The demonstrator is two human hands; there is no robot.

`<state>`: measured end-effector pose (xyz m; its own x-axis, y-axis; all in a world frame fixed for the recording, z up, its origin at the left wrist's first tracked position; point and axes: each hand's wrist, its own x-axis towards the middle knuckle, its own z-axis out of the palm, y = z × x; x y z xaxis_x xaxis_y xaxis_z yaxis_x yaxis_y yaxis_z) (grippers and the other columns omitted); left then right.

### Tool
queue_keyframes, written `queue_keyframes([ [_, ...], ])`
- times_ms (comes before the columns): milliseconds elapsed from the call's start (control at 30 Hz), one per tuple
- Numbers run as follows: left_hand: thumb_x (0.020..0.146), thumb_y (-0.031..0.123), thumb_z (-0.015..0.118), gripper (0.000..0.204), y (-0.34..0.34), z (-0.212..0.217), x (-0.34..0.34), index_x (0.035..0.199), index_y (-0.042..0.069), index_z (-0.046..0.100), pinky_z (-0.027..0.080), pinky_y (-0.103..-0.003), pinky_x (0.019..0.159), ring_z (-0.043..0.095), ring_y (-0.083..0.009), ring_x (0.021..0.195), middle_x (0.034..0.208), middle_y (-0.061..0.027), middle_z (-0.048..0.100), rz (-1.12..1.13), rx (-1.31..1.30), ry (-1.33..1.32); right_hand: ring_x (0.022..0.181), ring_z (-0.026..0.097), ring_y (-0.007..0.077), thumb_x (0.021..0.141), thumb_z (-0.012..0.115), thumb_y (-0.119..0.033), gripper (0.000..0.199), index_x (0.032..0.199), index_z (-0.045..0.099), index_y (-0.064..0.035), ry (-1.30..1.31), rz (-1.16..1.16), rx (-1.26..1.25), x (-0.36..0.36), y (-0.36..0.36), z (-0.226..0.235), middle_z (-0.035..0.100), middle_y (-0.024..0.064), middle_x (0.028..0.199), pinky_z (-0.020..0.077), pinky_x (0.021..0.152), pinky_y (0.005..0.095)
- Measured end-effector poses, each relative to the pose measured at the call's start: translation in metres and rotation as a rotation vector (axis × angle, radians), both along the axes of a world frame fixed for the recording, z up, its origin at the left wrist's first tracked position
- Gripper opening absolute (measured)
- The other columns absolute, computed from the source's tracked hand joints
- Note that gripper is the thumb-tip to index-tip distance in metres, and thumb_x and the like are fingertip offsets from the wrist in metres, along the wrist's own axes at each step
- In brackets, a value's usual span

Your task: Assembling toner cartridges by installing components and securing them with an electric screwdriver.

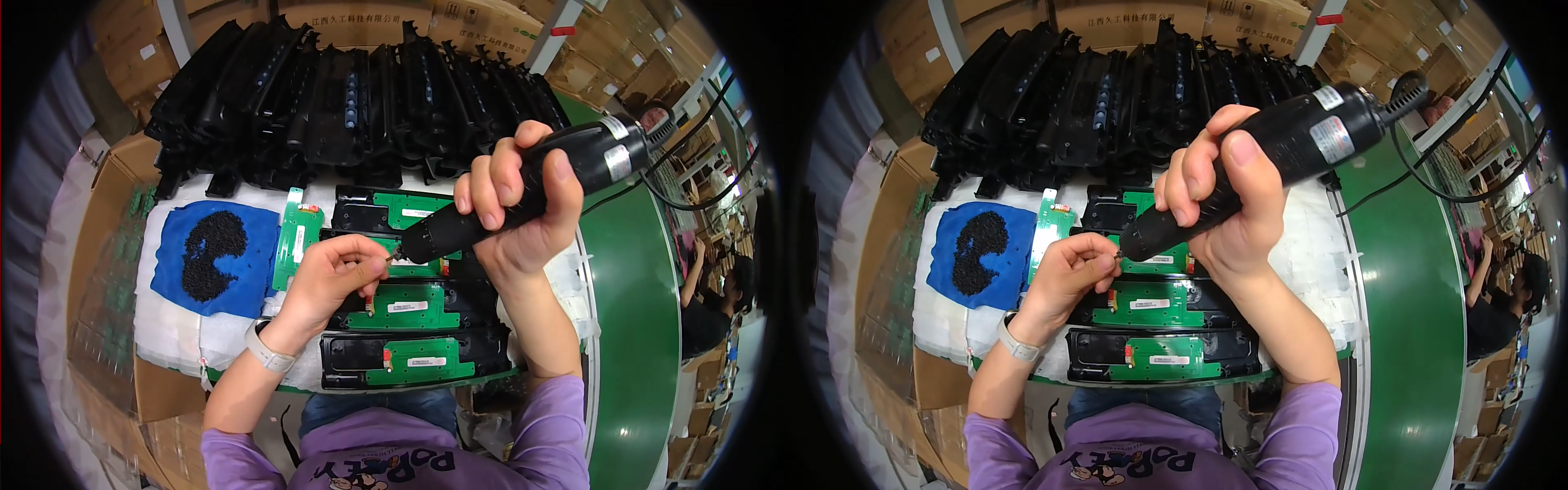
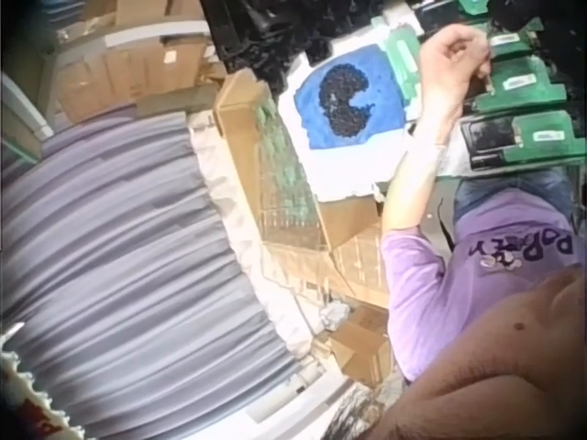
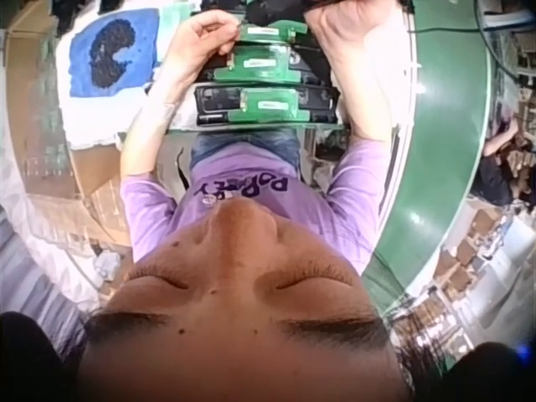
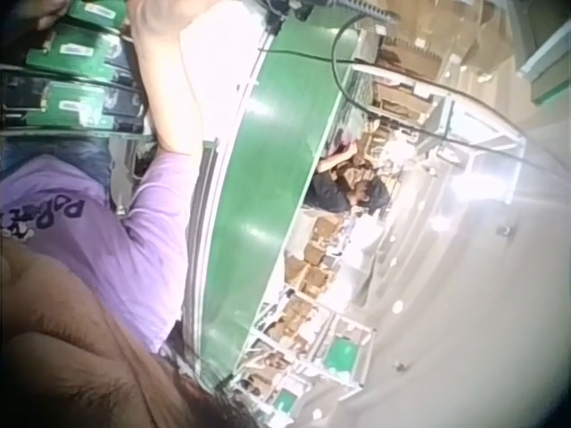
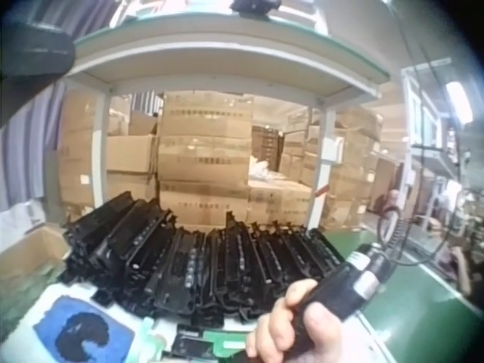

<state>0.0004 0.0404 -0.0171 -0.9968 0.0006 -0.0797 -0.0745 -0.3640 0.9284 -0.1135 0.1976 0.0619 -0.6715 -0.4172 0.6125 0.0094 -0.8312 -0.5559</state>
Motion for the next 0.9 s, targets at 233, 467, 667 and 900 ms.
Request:
queue_keyframes([
  [233,0.093,0.011,0.046,0.024,-0.017,-0.003,-0.003,0.11,-0.005,0.05,0.047,-0.024,0.072,0.06,-0.0142,0.078,0.098,-0.0127,0.061,0.359,0.045,0.024,0.039,0.042,0.0135,0.082,0.055,-0.018,0.024,0.096,0.046,-0.0011,0.137,-0.202,0.407,-0.007,-0.016,-0.01,0.044,0.0043,0.055,0.0396,0.043,0.0289],
  [467,0.093,0.006,0.043,0.02,-0.019,0.005,-0.001,0.108,-0.005,0.05,0.052,-0.028,0.079,0.064,-0.0212,0.089,0.101,-0.0175,0.062,0.312,0.088,0.017,0.039,0.044,0.0141,0.078,0.06,-0.012,0.024,0.094,0.046,0.0005,0.19,-0.226,0.499,-0.004,-0.027,-0.022,0.048,0.0061,0.053,0.0391,0.042,0.0275],
  [667,0.096,0.015,0.041,0.019,-0.015,0.006,-0.002,0.1,0.0,0.051,0.048,-0.021,0.055,0.061,-0.0146,0.061,0.08,-0.0116,0.063,0.301,0.051,-0.01,0.039,0.047,0.013,0.076,0.063,-0.009,0.017,0.08,0.049,0.0,0.181,-0.191,0.566,-0.006,-0.033,-0.021,0.05,0.0057,0.052,0.0367,0.038,0.024],
  [900,0.097,0.02,0.042,0.021,-0.016,0.005,-0.004,0.093,0.002,0.052,0.022,-0.018,0.039,0.029,-0.0038,0.042,0.053,0.0036,0.039,0.198,0.034,-0.019,0.039,0.047,0.0106,0.076,0.064,-0.009,0.018,0.068,0.049,-0.002,0.222,-0.164,0.554,-0.006,-0.035,-0.021,0.05,0.0038,0.051,0.0349,0.038,0.022],
])
